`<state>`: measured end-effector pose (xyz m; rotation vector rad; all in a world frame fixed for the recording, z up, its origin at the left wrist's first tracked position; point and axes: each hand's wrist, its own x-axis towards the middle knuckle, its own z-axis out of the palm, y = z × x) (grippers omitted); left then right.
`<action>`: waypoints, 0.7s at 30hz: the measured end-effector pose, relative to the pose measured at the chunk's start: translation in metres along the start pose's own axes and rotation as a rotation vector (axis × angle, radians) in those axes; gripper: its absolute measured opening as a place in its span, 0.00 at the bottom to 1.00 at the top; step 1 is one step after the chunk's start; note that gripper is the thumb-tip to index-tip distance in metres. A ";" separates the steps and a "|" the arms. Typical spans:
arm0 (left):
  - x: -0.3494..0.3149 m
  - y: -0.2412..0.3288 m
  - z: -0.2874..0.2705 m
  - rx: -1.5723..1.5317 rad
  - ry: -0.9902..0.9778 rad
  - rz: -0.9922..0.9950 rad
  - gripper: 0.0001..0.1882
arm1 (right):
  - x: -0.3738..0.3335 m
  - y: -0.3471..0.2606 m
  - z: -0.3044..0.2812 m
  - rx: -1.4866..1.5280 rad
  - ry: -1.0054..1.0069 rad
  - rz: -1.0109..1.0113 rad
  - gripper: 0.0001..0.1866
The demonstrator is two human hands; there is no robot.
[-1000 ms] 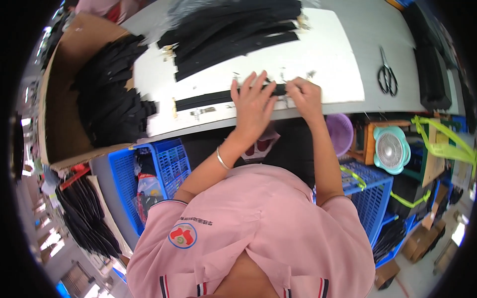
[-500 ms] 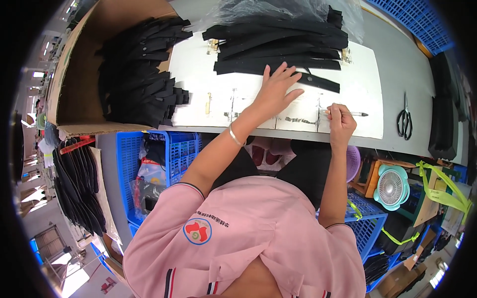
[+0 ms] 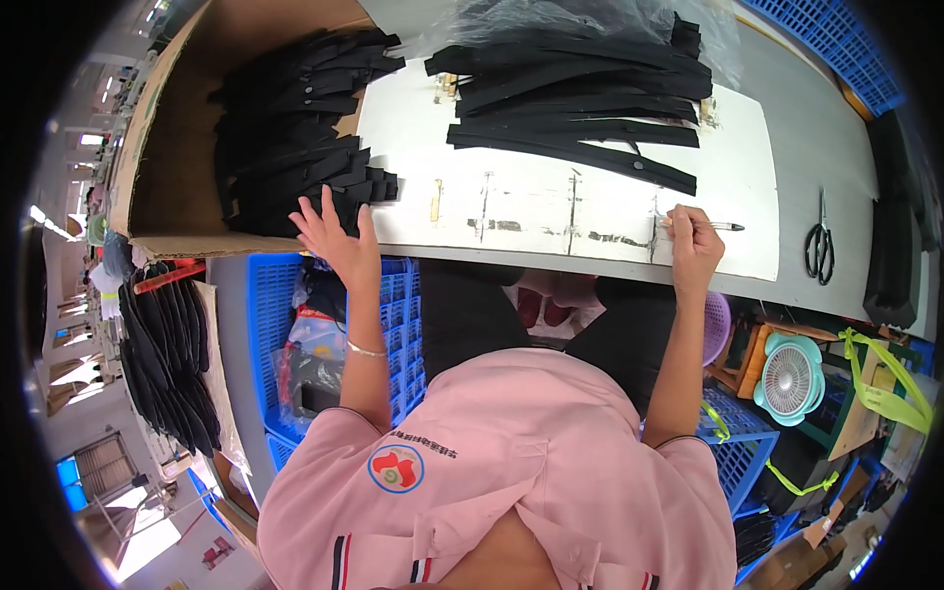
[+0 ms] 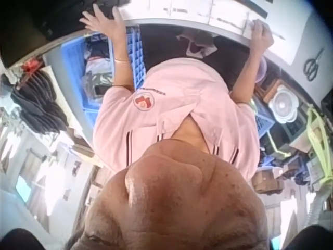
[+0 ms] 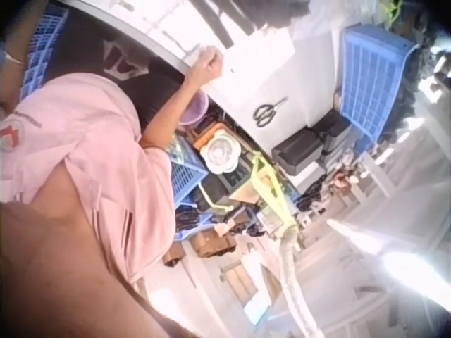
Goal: Using a pen to mark and align black webbing straps on a template board.
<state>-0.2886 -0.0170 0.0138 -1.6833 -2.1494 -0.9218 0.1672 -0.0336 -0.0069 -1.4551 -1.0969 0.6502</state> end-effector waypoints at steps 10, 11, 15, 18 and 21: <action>0.035 0.024 0.062 -0.273 -0.178 -0.218 0.41 | 0.001 -0.001 0.002 -0.004 -0.026 0.047 0.10; 0.037 0.031 0.061 -0.303 -0.212 -0.241 0.40 | 0.000 -0.001 0.001 -0.024 -0.033 0.050 0.10; 0.056 0.040 0.040 -0.543 0.042 -0.211 0.28 | 0.000 0.001 -0.003 -0.050 -0.025 0.050 0.10; 0.096 -0.010 0.044 -0.188 0.136 -0.058 0.23 | 0.001 -0.004 0.000 -0.018 -0.047 0.024 0.09; 0.118 -0.056 0.069 0.010 0.052 -0.124 0.27 | 0.002 -0.006 0.002 -0.025 -0.059 0.041 0.09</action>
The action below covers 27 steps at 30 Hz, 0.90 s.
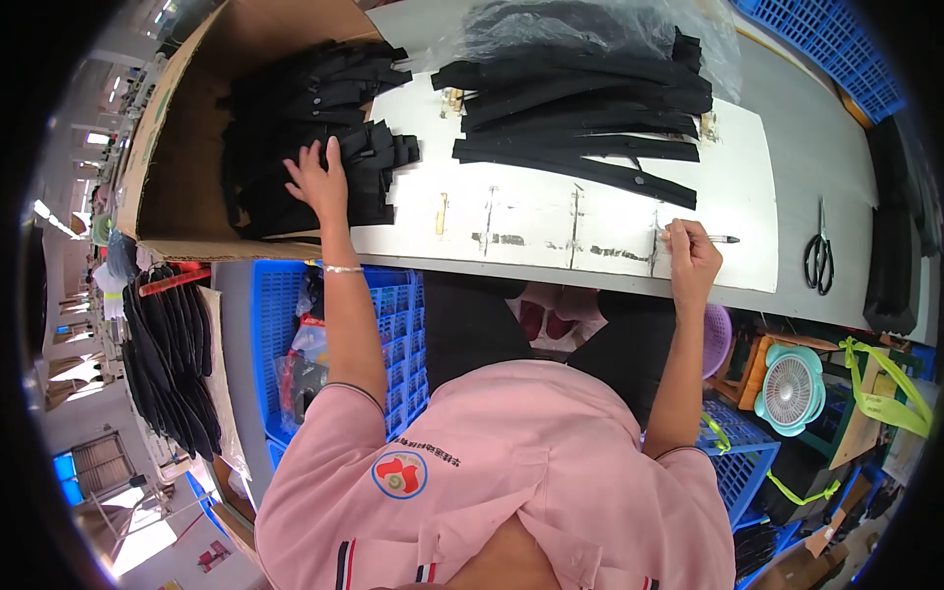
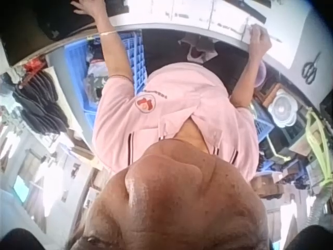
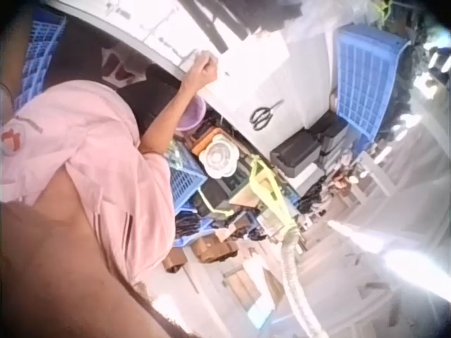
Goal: Using a pen to mark and align black webbing straps on a template board.
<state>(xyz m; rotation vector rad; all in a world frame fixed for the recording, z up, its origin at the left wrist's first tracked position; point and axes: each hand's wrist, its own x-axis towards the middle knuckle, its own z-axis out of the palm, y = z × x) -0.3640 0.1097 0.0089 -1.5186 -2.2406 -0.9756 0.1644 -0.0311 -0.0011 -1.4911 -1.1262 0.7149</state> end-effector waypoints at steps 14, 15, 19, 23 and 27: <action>-0.029 0.036 -0.004 0.017 -0.143 -0.068 0.30 | -0.003 0.004 -0.002 -0.009 0.005 0.014 0.09; -0.030 0.030 -0.010 -0.067 -0.226 0.030 0.32 | -0.003 0.005 -0.001 0.021 0.006 0.011 0.09; -0.030 0.015 -0.031 -0.177 -0.407 0.207 0.38 | -0.002 0.007 0.001 -0.005 0.030 -0.068 0.10; -0.025 0.013 -0.018 -0.155 -0.271 0.254 0.31 | -0.001 -0.001 -0.001 -0.037 0.011 -0.025 0.10; -0.019 0.018 0.001 -0.145 -0.029 0.296 0.20 | 0.000 -0.002 0.001 -0.032 0.002 0.000 0.10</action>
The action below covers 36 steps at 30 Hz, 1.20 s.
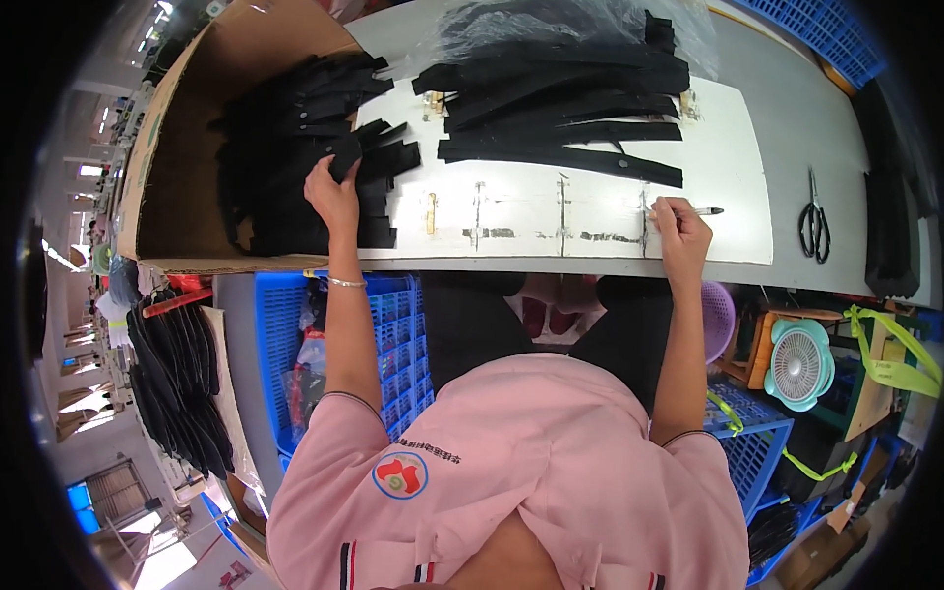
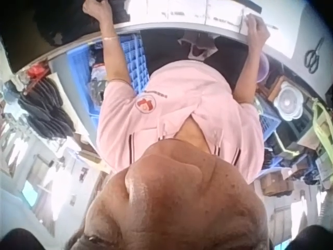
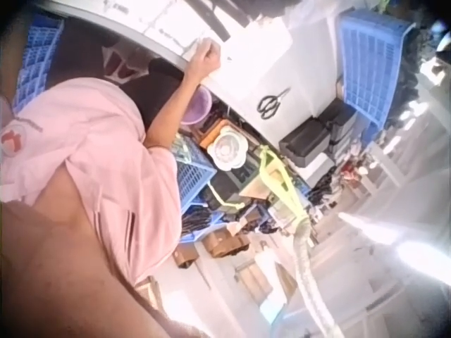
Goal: Using a pen to mark and align black webbing straps on a template board.
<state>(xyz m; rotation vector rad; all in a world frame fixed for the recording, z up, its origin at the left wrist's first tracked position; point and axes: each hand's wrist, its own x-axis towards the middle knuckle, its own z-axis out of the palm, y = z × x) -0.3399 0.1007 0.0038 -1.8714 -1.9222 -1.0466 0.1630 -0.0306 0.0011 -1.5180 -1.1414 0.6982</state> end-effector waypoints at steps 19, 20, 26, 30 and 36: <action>-0.050 0.065 -0.044 -0.311 -0.210 0.111 0.12 | -0.003 0.007 -0.001 -0.045 0.028 -0.029 0.09; -0.048 0.068 -0.044 -0.313 -0.218 0.130 0.09 | -0.002 0.010 -0.001 -0.035 0.028 -0.050 0.09; -0.062 0.134 -0.030 -0.472 -0.348 0.374 0.08 | 0.000 0.002 0.002 0.076 0.001 -0.042 0.09; -0.077 0.203 -0.008 -0.648 -0.449 0.398 0.05 | -0.016 -0.022 0.014 -0.086 0.078 -0.178 0.12; -0.096 0.269 0.014 -0.741 -0.536 0.370 0.09 | -0.052 -0.027 0.038 -0.548 -0.072 -0.561 0.19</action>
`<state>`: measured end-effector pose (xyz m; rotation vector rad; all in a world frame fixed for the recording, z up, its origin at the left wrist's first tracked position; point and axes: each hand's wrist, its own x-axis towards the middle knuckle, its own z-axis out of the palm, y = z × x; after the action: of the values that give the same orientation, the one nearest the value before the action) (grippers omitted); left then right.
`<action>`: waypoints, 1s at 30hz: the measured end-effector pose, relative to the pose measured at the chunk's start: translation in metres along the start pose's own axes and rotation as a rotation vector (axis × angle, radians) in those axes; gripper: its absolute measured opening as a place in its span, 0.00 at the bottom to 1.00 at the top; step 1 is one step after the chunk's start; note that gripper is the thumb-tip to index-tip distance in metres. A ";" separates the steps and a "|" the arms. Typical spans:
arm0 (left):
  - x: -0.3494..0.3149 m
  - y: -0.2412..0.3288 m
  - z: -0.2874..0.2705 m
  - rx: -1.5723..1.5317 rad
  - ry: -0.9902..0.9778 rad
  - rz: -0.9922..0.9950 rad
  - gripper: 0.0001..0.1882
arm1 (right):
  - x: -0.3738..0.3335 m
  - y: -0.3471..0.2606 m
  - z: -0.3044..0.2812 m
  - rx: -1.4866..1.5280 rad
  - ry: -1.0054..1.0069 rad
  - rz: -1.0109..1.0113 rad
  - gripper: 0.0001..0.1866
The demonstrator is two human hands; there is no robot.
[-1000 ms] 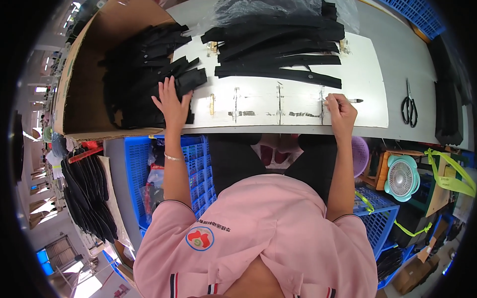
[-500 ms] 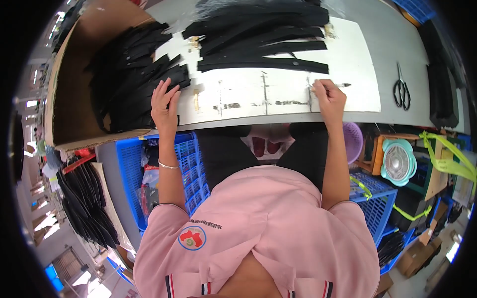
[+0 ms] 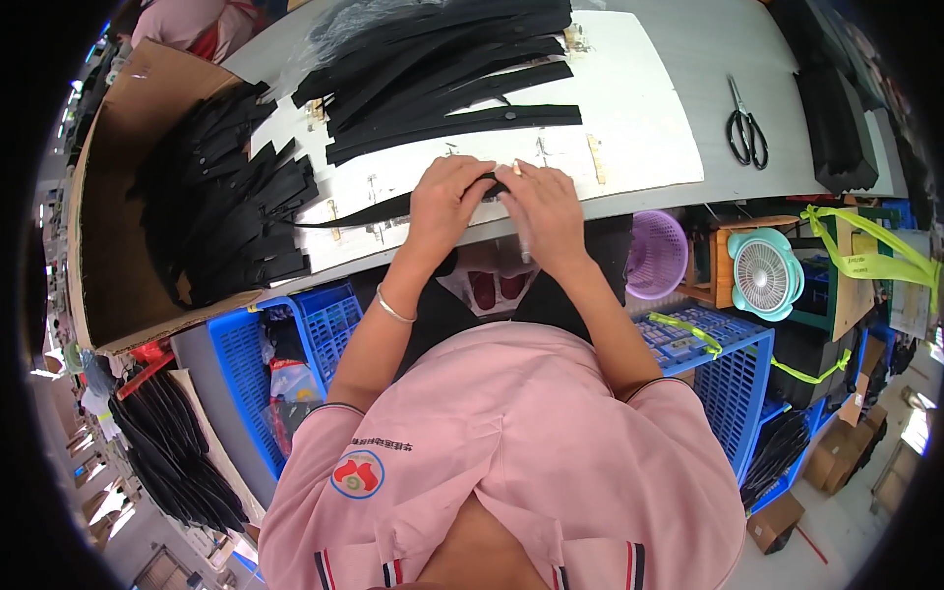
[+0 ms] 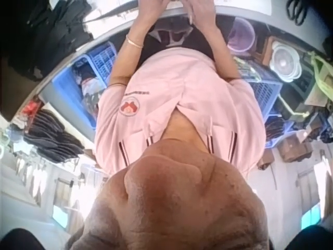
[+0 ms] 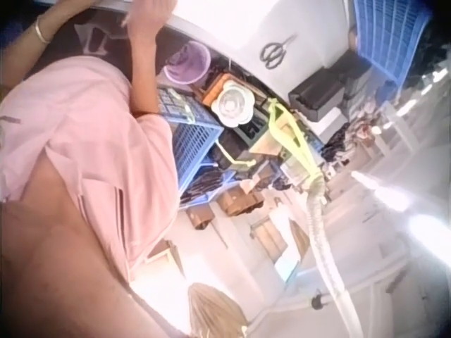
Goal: Using a pen to mark and align black webbing straps on a template board.
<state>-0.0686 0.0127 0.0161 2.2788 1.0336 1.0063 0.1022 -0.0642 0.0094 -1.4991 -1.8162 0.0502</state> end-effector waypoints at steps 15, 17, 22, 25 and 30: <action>-0.079 -0.008 -0.048 0.358 0.051 -0.238 0.28 | -0.022 0.065 -0.044 -0.257 -0.094 0.020 0.20; -0.091 -0.018 -0.059 0.386 0.066 -0.292 0.33 | -0.022 0.067 -0.043 -0.284 -0.085 0.027 0.19; -0.110 -0.028 -0.075 0.463 0.120 -0.367 0.34 | -0.021 0.067 -0.044 -0.288 -0.092 0.051 0.19; -0.111 -0.029 -0.073 0.455 0.114 -0.359 0.35 | -0.014 0.055 -0.047 -0.310 -0.085 0.090 0.18; -0.113 -0.031 -0.072 0.473 0.155 -0.331 0.35 | 0.022 -0.010 -0.025 0.125 -0.085 0.229 0.13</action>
<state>-0.1895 -0.0490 -0.0072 2.2854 1.8078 0.8757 0.1082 -0.0593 0.0430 -1.6289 -1.6659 0.3384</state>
